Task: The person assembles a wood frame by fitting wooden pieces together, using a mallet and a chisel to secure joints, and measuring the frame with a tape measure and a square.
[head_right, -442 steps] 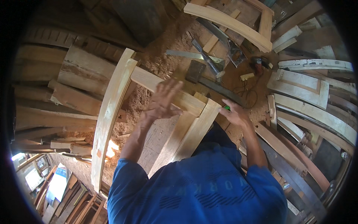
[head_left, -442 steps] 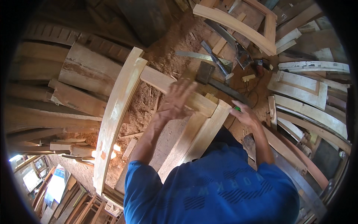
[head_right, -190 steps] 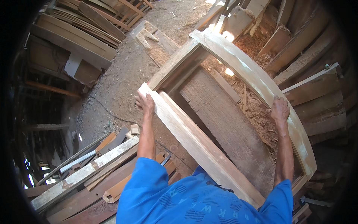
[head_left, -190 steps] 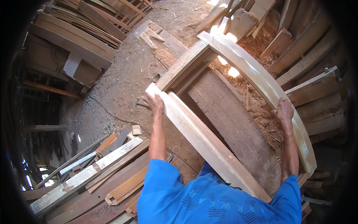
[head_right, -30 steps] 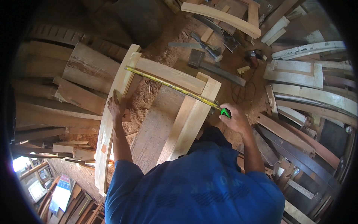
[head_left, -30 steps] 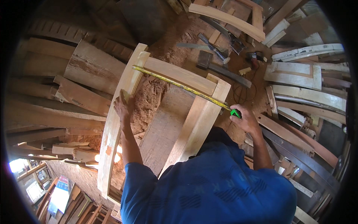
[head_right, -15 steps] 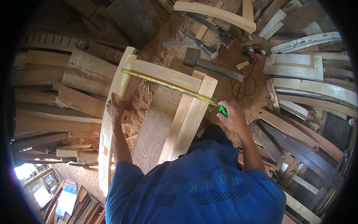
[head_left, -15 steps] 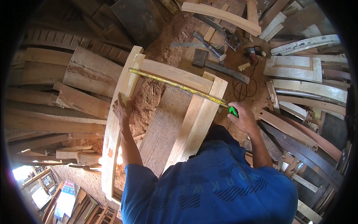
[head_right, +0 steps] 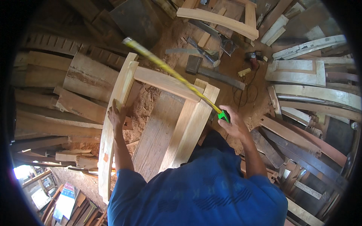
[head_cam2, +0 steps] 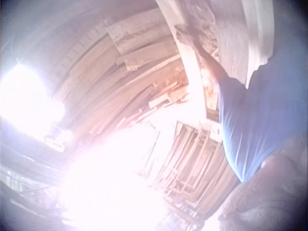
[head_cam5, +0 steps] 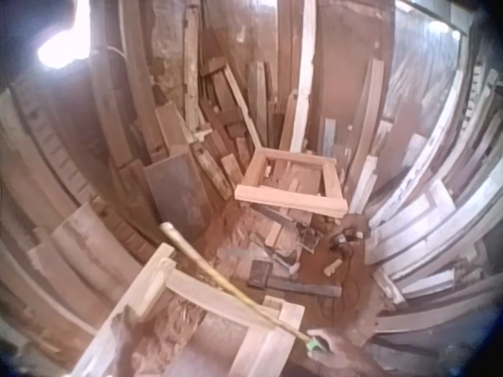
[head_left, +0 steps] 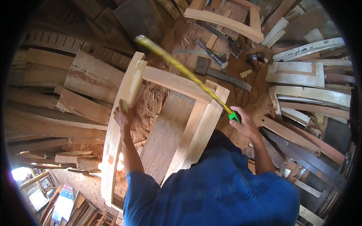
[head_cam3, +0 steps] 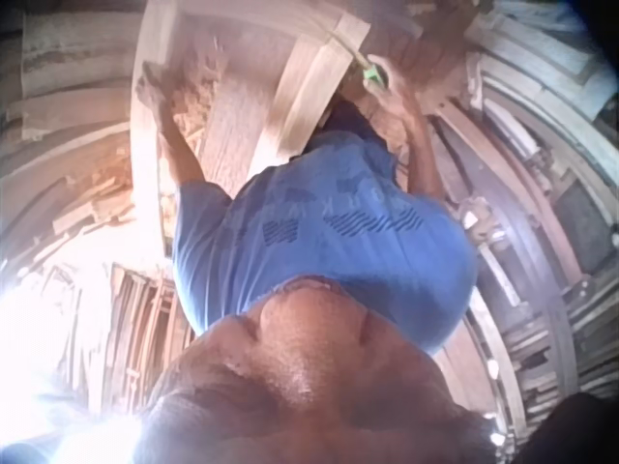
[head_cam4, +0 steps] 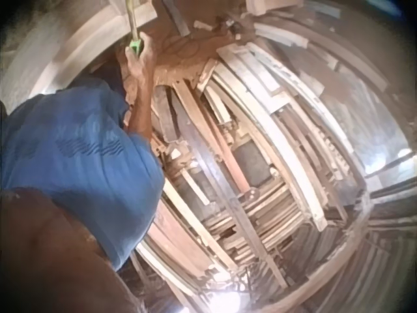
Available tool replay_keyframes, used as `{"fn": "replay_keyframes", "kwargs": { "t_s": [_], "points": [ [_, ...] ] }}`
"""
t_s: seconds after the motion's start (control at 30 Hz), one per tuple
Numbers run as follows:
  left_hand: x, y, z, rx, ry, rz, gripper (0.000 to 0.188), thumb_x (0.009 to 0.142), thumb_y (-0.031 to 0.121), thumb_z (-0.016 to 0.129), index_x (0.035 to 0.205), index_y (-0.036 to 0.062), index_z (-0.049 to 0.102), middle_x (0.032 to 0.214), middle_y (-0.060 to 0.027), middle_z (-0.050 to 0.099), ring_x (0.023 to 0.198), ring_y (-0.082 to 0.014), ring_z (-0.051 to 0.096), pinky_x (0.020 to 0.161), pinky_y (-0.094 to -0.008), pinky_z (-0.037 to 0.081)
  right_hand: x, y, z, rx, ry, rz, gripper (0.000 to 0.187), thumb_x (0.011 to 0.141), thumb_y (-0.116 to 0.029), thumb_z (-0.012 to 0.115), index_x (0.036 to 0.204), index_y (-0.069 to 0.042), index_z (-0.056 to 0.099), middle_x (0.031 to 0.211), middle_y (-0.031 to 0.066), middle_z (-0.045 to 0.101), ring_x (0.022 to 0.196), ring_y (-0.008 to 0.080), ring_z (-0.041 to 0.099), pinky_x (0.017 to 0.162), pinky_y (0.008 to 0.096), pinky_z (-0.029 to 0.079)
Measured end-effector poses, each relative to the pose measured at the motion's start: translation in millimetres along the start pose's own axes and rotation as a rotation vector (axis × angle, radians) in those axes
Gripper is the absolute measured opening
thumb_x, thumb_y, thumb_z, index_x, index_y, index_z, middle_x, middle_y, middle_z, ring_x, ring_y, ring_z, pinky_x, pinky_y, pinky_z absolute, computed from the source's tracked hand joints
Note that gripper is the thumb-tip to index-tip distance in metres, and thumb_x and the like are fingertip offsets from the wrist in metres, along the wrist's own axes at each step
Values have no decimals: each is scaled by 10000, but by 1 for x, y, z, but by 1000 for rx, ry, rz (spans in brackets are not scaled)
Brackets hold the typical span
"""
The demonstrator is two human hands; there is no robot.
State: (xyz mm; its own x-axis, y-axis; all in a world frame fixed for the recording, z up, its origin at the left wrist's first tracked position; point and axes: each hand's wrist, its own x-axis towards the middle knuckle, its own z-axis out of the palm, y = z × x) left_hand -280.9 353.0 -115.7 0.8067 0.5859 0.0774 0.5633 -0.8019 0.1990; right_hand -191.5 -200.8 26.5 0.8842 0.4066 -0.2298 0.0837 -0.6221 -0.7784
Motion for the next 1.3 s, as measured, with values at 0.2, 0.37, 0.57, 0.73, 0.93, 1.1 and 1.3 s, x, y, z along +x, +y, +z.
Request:
{"fn": "replay_keyframes", "kwargs": {
  "t_s": [0.2,0.37,0.57,0.73,0.93,1.1,1.3],
  "points": [
    [5,1,-1,-10,-31,-34,711,944,524,639,1543,183,467,1277,-219,628,1165,-439,558,1027,-580,405,20,42,-8,235,-94,323,408,938,-110,628,1320,-4,529,868,100,610,816,191,597,727,379,494],
    [18,-21,5,-134,50,-43,514,1030,491,532,1364,102,570,1139,-248,667,1023,-483,600,916,-593,456,53,50,-5,226,-127,374,411,972,-222,642,1327,-36,549,1032,120,651,967,220,623,880,364,503],
    [22,1,16,-70,103,-257,524,1076,468,431,1010,-7,645,937,-309,654,807,-550,591,702,-599,436,94,74,3,421,-307,317,506,969,-309,737,1326,15,583,1134,157,673,1056,232,637,947,372,504],
    [17,-20,23,66,115,-329,526,1070,466,443,1030,-11,663,955,-298,662,881,-515,606,741,-585,437,116,98,1,629,-529,305,497,942,-279,779,1298,23,609,1200,185,675,1100,280,658,963,401,510],
    [23,-5,18,110,172,-330,550,1062,518,434,1083,19,663,933,-288,682,850,-501,630,750,-555,475,123,102,0,573,-546,364,524,865,-399,824,1179,-8,675,1050,180,631,1003,332,635,911,425,493],
    [23,-20,22,106,179,-332,539,1070,501,431,1083,14,662,952,-299,681,876,-483,640,766,-549,473,130,96,-1,523,-525,367,552,833,-428,835,1147,-3,677,1011,169,601,958,335,606,880,439,481],
    [26,-13,23,99,167,-297,555,1067,515,413,1084,18,659,961,-297,681,894,-508,633,763,-577,456,129,93,-5,519,-546,424,590,841,-460,814,1164,10,663,1022,184,610,978,355,620,896,446,482]
  ]
}}
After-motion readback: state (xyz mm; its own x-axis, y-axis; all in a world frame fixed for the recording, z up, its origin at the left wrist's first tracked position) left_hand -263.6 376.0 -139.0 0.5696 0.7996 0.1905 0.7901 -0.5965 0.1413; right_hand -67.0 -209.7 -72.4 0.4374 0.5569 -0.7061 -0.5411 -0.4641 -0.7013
